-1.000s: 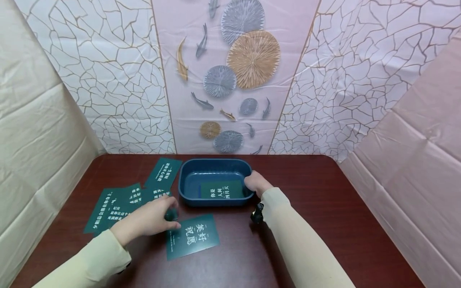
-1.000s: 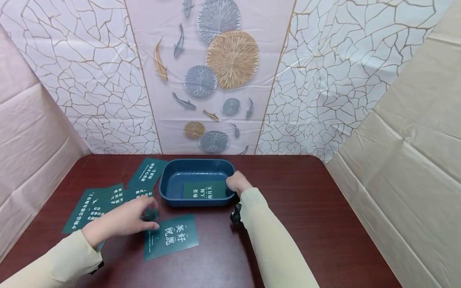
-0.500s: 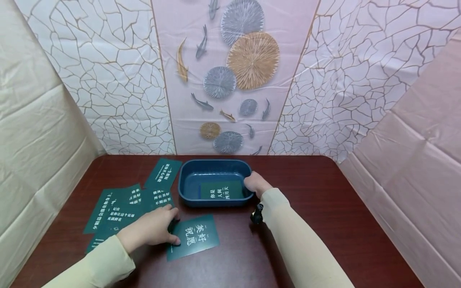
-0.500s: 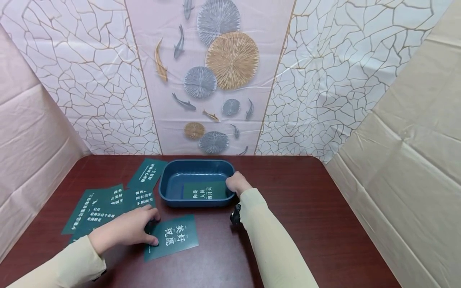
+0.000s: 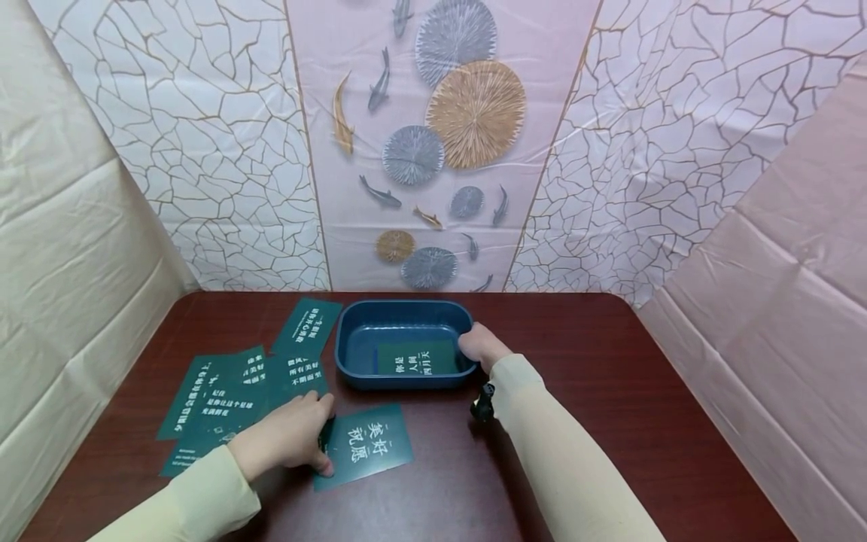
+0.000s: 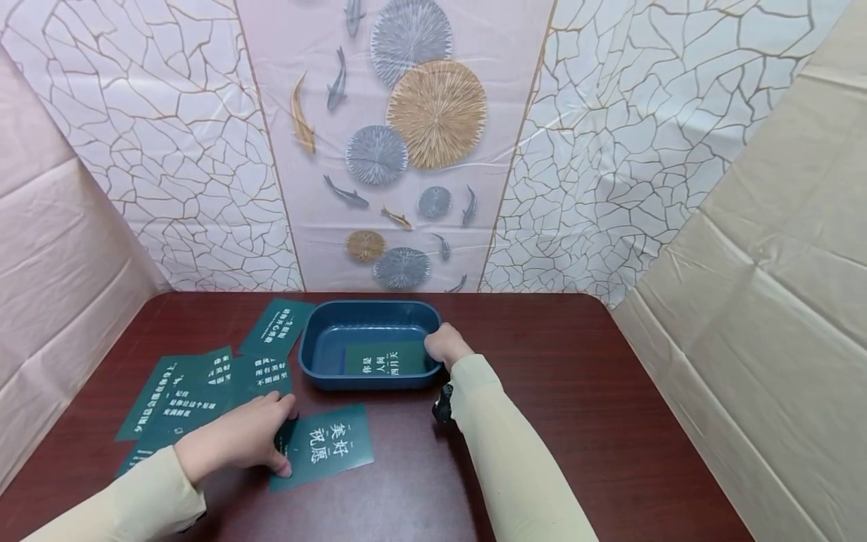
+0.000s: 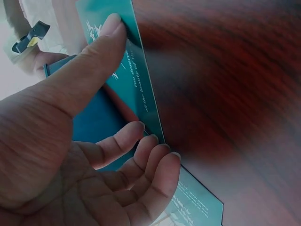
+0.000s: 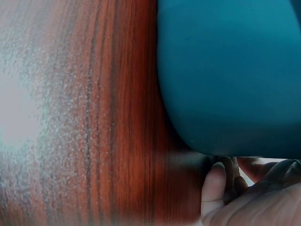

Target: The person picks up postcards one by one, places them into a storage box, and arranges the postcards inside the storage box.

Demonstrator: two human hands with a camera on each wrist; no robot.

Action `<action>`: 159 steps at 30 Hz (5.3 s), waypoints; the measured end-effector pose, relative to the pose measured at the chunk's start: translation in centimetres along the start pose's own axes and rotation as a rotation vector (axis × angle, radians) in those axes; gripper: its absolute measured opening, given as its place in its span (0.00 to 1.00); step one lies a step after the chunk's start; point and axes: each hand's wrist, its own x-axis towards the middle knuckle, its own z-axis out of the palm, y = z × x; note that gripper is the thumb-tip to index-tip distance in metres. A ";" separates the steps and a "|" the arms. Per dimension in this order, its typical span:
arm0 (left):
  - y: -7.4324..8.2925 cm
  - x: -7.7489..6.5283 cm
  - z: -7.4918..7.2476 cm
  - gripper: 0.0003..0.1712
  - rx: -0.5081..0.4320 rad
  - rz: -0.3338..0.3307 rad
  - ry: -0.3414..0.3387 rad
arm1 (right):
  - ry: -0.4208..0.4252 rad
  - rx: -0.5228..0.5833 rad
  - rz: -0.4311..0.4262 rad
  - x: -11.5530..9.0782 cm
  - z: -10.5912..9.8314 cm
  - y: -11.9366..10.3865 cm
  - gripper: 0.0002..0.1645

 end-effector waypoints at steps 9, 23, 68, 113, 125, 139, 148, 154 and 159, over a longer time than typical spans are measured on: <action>-0.2 0.1 -0.2 0.51 0.001 -0.011 -0.013 | 0.012 -0.005 0.008 -0.1 0.1 -0.1 0.36; -0.6 0.4 0.3 0.48 -0.010 -0.016 -0.008 | 0.026 -0.023 0.008 0.0 0.2 0.0 0.36; -1.7 0.4 -1.0 0.18 -0.324 0.149 -0.054 | 0.021 -0.003 -0.010 -0.4 0.1 -0.1 0.36; 1.1 5.0 -7.5 0.13 -0.791 0.031 0.216 | 0.040 -0.001 -0.015 -0.4 0.1 0.1 0.32; 2.8 10.2 -7.8 0.13 -0.491 -0.142 0.376 | 0.049 -0.018 0.003 -0.2 0.1 0.2 0.35; 4.1 14.1 -5.2 0.19 -0.230 -0.136 0.216 | 0.059 -0.021 0.004 -0.1 0.1 -0.1 0.34; 4.2 14.5 -3.8 0.24 -0.082 -0.085 0.121 | 0.059 -0.015 -0.011 -0.2 0.2 0.0 0.33; 4.3 14.8 -3.2 0.24 -0.060 -0.086 0.098 | 0.061 -0.025 -0.004 -0.2 0.2 0.0 0.33; 4.3 15.0 -3.0 0.24 -0.066 -0.089 0.080 | 0.062 -0.022 -0.006 -0.2 0.3 0.0 0.33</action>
